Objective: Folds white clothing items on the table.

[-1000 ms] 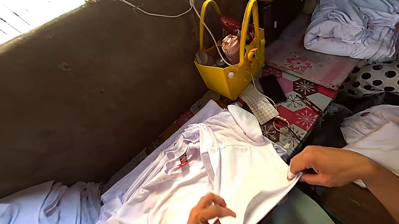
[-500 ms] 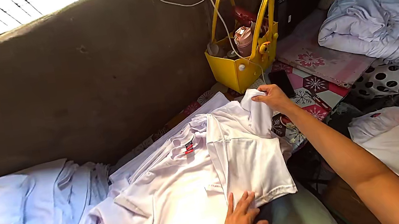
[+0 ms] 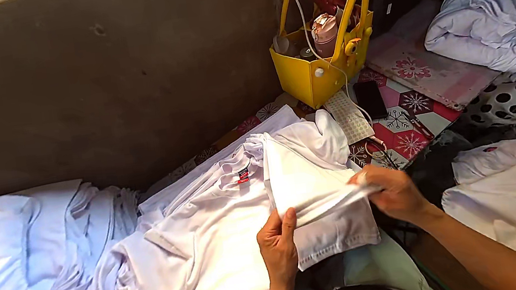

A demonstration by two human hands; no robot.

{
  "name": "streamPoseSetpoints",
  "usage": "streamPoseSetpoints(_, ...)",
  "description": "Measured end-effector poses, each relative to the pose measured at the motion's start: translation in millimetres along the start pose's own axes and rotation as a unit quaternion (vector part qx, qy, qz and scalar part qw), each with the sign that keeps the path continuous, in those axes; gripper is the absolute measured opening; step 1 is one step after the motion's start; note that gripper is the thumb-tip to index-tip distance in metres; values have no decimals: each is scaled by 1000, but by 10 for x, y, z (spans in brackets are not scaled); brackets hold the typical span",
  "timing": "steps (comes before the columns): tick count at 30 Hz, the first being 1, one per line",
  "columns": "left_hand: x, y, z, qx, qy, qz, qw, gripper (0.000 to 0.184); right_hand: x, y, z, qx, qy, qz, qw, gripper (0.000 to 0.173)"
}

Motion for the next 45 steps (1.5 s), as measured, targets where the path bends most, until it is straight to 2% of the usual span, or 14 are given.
streamPoseSetpoints(3, 350, -222, -18, 58, 43, 45, 996, 20, -199, -269, -31, 82, -23, 43, 995, 7)
streamPoseSetpoints(8, -2, -101, -89, -13, -9, 84, 996, 18, 521, -68, -143, 45, 326, 144, 933, 19)
streamPoseSetpoints(10, -402, 99, -267, -30, -8, 198, 980, 11, 418, -648, 128, 205, 248, 36, 946, 27)
streamPoseSetpoints(14, -712, 677, -737, -23, 49, 417, 907, 14, 444, -1877, 364, 482, 163, -75, 858, 69)
streamPoseSetpoints(16, -747, 785, -829, 12, 36, 431, 902, 15, 655, -2103, 391, 538, 83, 38, 838, 81)
streamPoseSetpoints(18, -779, 804, -835, 17, 21, 420, 907, 14, 751, -2165, 411, 560, -96, 226, 792, 65)
streamPoseSetpoints(20, -806, 830, -853, 6, 16, 410, 912, 14, 717, -1959, 477, 516, -188, 365, 752, 35)
streamPoseSetpoints(23, -856, 779, -793, -19, 0, 407, 913, 16, 561, -1078, 598, 311, -35, 403, 860, 23)
streamPoseSetpoints(26, -800, 427, -600, 24, -30, 356, 934, 32, 784, 27, 252, -3, 247, 244, 938, 11)
streamPoseSetpoints(29, -398, 234, -297, 11, 82, 220, 972, 77, 959, 484, -161, -171, 295, 25, 940, 10)
streamPoseSetpoints(35, 78, 273, -133, -115, 121, 152, 974, 103, 764, 644, -145, -236, 223, -128, 937, 8)
streamPoseSetpoints(38, 135, 249, -127, -94, 99, 182, 974, 71, 813, 681, -195, -242, 246, -225, 911, 6)
streamPoseSetpoints(41, 98, 24, -133, -5, 70, 231, 970, 36, 811, 403, -102, -135, 336, -301, 882, 8)
streamPoseSetpoints(45, -154, -186, -227, 51, 63, 277, 958, 20, 569, 313, -107, -107, 372, -205, 899, 23)
Point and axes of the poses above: each hand's wrist, its own z-axis towards the middle knuckle, its own x-axis out of the palm, y = z × x, the point moved 10 cm from there along z, towards the middle knuckle, and after that the axes turned 7 degrees about -z, right-handed, at the moved point
